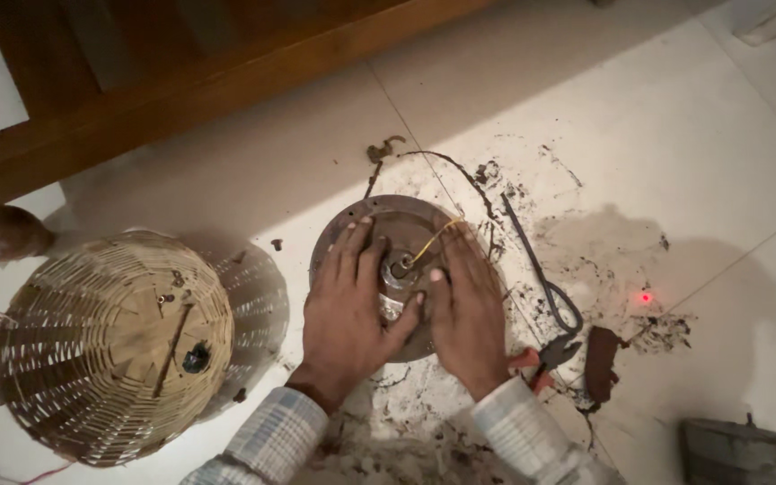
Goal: The person kneels on a tiled floor repairing a metal fan motor housing. They use pliers to grip and cut a wire, work on the central hub with a screwdriver, and rub the metal surface with sandpaper while holding the housing steady with the other hand.
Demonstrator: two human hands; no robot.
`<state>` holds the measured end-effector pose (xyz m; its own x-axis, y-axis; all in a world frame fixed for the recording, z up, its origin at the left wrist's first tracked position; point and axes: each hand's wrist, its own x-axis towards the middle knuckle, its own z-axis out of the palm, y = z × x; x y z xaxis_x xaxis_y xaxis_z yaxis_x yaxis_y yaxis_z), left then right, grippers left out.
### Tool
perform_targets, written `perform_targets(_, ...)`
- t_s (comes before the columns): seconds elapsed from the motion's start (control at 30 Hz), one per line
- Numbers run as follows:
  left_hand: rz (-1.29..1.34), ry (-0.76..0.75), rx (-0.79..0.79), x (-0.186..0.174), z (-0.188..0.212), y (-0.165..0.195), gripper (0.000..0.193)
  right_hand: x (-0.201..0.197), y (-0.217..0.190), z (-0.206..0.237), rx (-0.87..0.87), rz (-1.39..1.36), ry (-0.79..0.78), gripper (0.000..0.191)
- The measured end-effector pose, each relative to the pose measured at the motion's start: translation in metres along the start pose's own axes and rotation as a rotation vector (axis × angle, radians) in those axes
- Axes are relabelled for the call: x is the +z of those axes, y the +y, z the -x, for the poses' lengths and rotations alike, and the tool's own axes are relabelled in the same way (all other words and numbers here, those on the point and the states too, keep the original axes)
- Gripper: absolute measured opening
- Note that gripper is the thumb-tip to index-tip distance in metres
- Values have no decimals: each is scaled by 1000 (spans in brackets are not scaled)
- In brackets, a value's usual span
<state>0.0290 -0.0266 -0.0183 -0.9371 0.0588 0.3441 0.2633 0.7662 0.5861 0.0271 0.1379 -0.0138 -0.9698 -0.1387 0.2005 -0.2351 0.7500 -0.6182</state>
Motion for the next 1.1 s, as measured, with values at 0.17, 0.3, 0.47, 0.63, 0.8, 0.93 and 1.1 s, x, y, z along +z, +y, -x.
perform_targets(0.17,53,-17,19,-4,-5,-4,73,-2,-7,48,-38,-5,117,51)
perform_targets(0.3,69,-37,60,-7,-2,-11,71,-4,0,32,-33,24,84,48)
perform_targets(0.47,103,-68,119,-11,-6,-18,74,-8,1,5,-24,56,73,43)
perform_targets(0.63,229,-185,165,-23,-22,-31,80,-20,-19,33,-6,-46,115,41)
perform_targets(0.8,119,-137,103,-15,-28,-8,83,-18,-12,10,14,42,89,37)
perform_targets(0.93,131,36,-32,2,-24,12,65,-27,-18,22,17,-44,59,45)
perform_targets(1.1,134,-12,54,2,-21,2,60,-32,-26,21,-3,70,67,36)
